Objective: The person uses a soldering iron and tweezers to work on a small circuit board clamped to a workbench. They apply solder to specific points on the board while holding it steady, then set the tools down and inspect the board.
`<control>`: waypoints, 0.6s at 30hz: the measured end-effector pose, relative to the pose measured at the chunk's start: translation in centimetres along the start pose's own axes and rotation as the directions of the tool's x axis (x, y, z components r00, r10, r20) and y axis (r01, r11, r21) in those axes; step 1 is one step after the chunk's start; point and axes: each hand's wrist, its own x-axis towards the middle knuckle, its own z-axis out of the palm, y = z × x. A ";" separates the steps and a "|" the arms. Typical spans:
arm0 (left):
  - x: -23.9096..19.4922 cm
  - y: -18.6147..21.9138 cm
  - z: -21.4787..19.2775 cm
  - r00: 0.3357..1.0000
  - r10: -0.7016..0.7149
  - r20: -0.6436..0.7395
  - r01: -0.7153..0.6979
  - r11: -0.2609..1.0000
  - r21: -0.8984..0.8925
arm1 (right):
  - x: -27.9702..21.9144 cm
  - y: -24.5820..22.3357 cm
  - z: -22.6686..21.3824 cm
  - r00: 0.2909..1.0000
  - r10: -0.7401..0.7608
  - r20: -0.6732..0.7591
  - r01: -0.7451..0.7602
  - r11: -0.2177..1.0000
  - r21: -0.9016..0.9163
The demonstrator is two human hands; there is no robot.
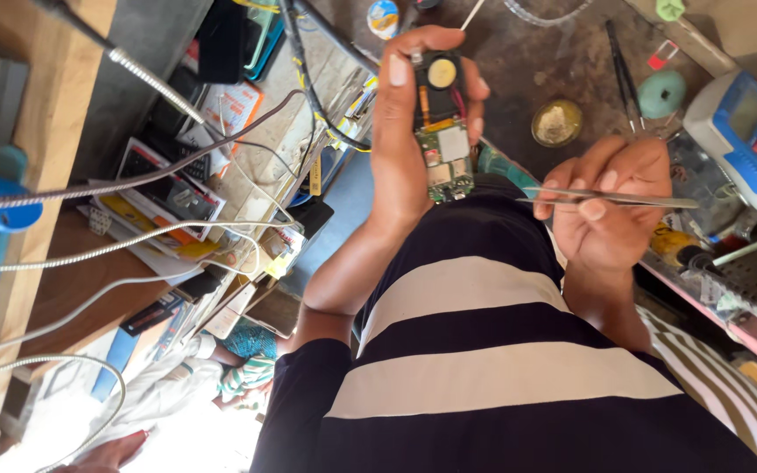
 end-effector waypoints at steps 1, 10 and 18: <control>-0.1 0.1 0.1 1.000 0.013 0.021 -0.014 1.000 0.024 | 0.1 0.1 0.5 1.000 -0.006 0.029 0.007 0.999 -0.043; -0.8 0.2 0.2 0.997 0.045 0.056 -0.047 0.999 0.027 | -0.6 1.4 1.5 0.984 -0.169 0.059 0.179 0.923 -0.341; -0.8 -1.9 -3.5 0.982 -0.034 -0.183 0.049 0.996 0.076 | 0.0 0.7 -2.9 0.902 -0.432 0.010 0.326 0.664 -0.673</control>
